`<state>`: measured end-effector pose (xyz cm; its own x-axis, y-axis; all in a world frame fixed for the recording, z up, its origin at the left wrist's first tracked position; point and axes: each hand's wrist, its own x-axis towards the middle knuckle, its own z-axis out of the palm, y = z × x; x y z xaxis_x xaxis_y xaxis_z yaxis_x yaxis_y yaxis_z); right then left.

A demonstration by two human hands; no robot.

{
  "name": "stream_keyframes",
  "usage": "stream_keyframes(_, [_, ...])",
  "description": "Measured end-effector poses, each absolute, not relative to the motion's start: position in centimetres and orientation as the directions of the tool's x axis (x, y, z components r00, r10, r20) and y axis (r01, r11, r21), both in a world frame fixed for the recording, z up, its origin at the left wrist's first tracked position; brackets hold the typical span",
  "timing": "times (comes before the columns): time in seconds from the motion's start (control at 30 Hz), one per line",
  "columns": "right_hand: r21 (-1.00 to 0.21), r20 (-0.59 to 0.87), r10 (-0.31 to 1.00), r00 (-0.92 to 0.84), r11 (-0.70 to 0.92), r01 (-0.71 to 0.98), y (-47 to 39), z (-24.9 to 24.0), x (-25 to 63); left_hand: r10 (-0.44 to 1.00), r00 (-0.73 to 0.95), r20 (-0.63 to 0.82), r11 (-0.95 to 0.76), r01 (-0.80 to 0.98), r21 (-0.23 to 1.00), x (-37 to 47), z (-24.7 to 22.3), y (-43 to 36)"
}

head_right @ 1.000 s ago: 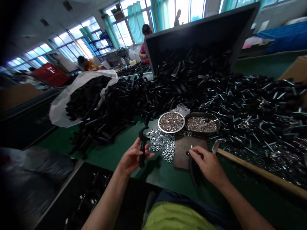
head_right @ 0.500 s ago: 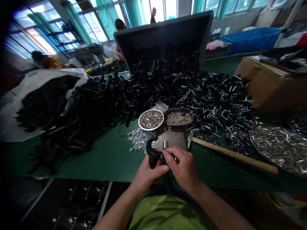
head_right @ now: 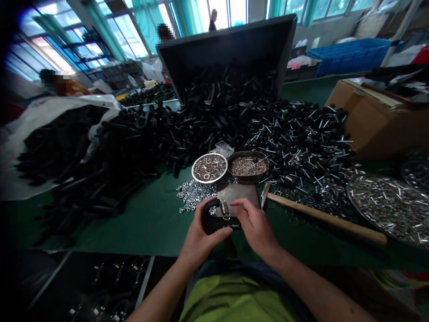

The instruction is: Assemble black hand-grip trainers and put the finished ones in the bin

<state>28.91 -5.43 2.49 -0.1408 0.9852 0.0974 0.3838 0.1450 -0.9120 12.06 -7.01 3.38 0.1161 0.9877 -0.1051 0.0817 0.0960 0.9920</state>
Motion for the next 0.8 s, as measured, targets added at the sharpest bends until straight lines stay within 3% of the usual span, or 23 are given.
stream_keyframes(0.07, [-0.956, -0.186, 0.943, -0.275, -0.109, 0.271, -5.1, 2.2, 28.6, 0.991, 0.135, -0.025, -0.005, 0.219, 0.976, 11.7, 3.1, -7.0])
stream_keyframes(0.13, [-0.956, -0.268, 0.855, -0.444, -0.179, 0.231, -4.9, 2.4, 28.2, 0.979, 0.204, -0.026, -0.032, 0.277, 0.960, 11.5, 2.8, -7.0])
stream_keyframes(0.2, [-0.961, -0.240, 0.853, -0.463, -0.141, 0.238, -5.0, 2.9, 27.9, 0.974, 0.223, -0.037, -0.026, 0.273, 0.962, 11.5, 2.5, -7.1])
stream_keyframes(0.33, [-0.909, -0.070, 0.958, -0.278, 0.053, 0.414, -5.5, 3.7, 27.2, 0.989, 0.146, -0.029, 0.000, 0.194, 0.981, 11.7, 1.8, -7.4])
stream_keyframes(0.47, [-0.728, -0.052, 0.939, -0.341, 0.198, 0.657, -5.9, 4.1, 26.9, 0.982, 0.188, -0.025, -0.020, 0.235, 0.972, 11.3, 1.7, -7.7])
stream_keyframes(0.6, [-0.545, -0.055, 0.891, -0.450, 0.351, 0.762, -6.1, 4.3, 26.9, 0.960, 0.278, -0.017, -0.074, 0.315, 0.946, 10.8, 1.9, -7.6])
stream_keyframes(0.8, [-0.481, -0.113, 0.911, -0.397, 0.299, 0.824, -3.8, 3.0, 27.3, 0.959, 0.282, -0.028, -0.060, 0.299, 0.952, 12.2, -0.1, -5.7])
